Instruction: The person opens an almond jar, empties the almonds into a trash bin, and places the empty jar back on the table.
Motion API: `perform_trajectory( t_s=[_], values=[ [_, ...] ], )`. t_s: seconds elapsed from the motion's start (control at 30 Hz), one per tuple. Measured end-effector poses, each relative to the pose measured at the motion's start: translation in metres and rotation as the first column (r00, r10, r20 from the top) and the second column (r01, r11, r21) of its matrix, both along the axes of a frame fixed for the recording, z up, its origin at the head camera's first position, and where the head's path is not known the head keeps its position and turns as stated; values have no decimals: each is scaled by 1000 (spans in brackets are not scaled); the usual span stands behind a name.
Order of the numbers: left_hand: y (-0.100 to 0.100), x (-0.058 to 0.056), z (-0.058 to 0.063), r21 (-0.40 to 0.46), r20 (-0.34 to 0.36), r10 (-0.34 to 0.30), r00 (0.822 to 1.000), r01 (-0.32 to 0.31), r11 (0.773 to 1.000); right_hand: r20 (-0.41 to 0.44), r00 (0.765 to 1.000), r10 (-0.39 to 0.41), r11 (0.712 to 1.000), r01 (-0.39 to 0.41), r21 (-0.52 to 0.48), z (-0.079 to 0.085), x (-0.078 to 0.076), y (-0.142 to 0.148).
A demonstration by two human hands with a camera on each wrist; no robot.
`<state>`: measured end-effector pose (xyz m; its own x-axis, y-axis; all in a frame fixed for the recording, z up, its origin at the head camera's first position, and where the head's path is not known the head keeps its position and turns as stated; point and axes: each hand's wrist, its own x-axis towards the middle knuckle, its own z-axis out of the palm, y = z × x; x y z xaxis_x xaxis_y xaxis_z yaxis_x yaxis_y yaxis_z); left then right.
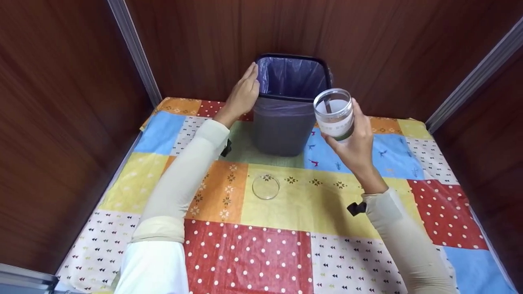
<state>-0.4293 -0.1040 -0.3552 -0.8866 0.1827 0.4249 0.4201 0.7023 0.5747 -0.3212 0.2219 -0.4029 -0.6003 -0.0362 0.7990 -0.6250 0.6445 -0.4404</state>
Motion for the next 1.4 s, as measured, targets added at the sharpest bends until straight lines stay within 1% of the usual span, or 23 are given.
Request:
perform_trajectory(
  t_s=[0.17, 0.3, 0.53, 0.7, 0.87, 1.07, 1.13, 1.4],
  values=[
    [1, 0, -1, 8, -8, -2, 1000, 2, 1000, 18, 1000, 3, 1000, -3, 2, -7, 4, 1],
    [2, -1, 0, 0, -5, 1, 1000, -1, 1000, 44, 999, 5, 1000, -4, -26, -12, 5, 1],
    [4, -4, -2, -3, 0, 1, 1000, -1, 1000, 63, 998, 30, 997, -25, -77, -23, 6, 3],
    [5, -4, -3, 0, 5, 0, 1000, 0, 1000, 88, 995, 56, 995, -48, -86, -33, 10, 1],
    [4, -4, -1, 10, -3, 2, 1000, -1, 1000, 117, 991, 69, 994, -57, -97, -39, 11, 0],
    [2, -5, 0, 11, -11, 14, 1000, -13, 1000, 165, 984, 65, 994, -48, -103, -47, 14, -4],
    [1, -5, 0, 14, -14, 15, 1000, -15, 1000, 179, 981, 76, 993, -57, -106, -51, 16, -5],
    [2, -4, -3, 15, -8, 10, 1000, -10, 1000, 260, 961, 91, 992, -66, -104, -72, 28, -7]
  ],
)
